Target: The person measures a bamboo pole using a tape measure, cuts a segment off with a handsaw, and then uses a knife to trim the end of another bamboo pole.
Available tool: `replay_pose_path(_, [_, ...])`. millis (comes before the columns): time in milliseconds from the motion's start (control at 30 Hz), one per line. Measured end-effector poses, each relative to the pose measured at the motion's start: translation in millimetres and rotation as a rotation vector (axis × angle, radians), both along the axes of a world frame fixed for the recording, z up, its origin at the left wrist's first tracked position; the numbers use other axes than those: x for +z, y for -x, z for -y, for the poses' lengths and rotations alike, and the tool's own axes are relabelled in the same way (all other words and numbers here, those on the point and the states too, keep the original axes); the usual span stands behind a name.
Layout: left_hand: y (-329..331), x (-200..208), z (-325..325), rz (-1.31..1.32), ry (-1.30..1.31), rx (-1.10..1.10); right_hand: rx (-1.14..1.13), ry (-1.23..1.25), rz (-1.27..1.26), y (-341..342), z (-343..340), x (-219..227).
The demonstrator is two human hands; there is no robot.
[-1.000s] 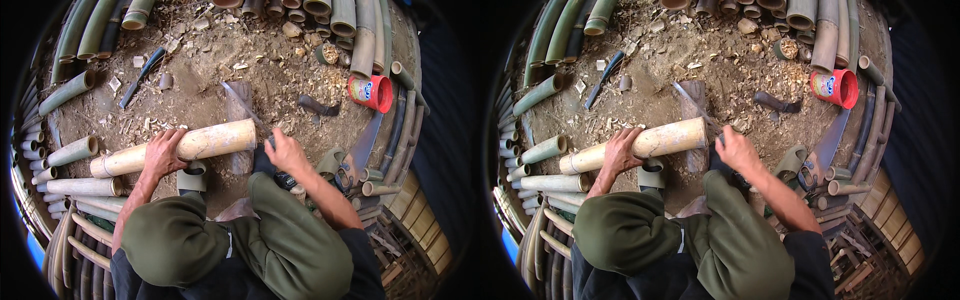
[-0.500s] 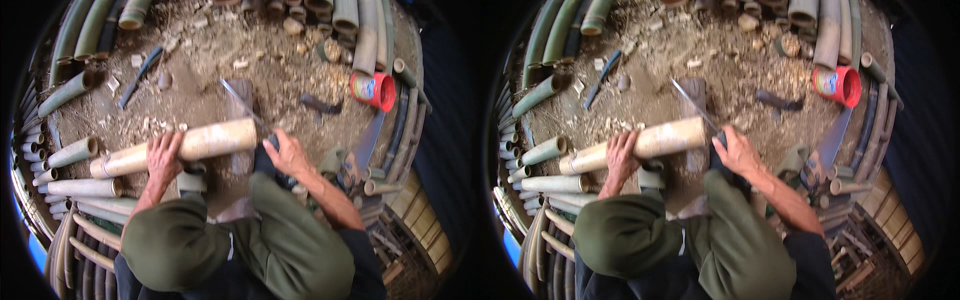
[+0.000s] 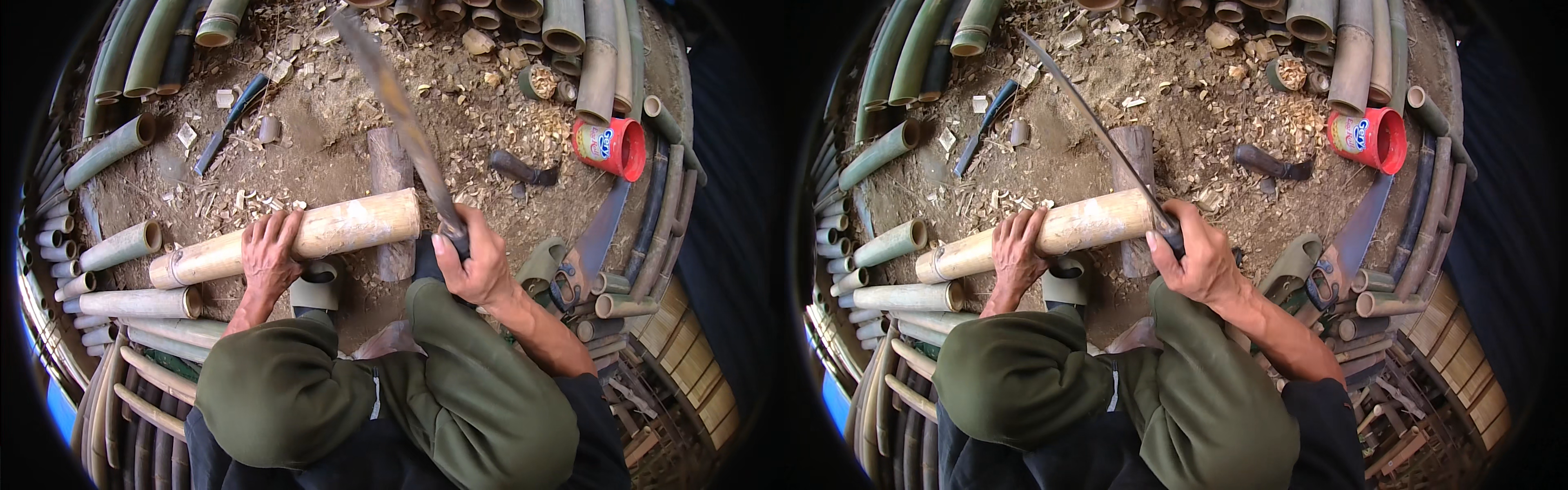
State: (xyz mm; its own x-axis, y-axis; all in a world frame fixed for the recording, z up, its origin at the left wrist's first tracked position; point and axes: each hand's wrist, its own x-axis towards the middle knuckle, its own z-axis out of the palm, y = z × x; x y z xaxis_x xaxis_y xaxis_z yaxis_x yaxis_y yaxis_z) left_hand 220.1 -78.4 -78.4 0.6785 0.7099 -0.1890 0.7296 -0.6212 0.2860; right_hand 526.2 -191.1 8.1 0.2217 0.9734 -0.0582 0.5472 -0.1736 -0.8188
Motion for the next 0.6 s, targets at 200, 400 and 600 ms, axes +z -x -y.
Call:
replay_pose_path(200, [-2.0, 5.2, 0.7, 0.019, 0.034, -0.006, 0.063, 0.488, 0.095, -13.8, 16.7, -39.5])
replay_pose_path(400, [7.9, 23.7, -48.2, -0.161, 0.432, -0.098, 0.049, 0.383, 0.093, -9.9, 25.8, -38.0])
replay_pose_path(600, [13.0, 13.7, -55.9, -0.128, 0.42, -0.119, 0.024, 0.068, 0.079, 8.8, -1.6, 1.4])
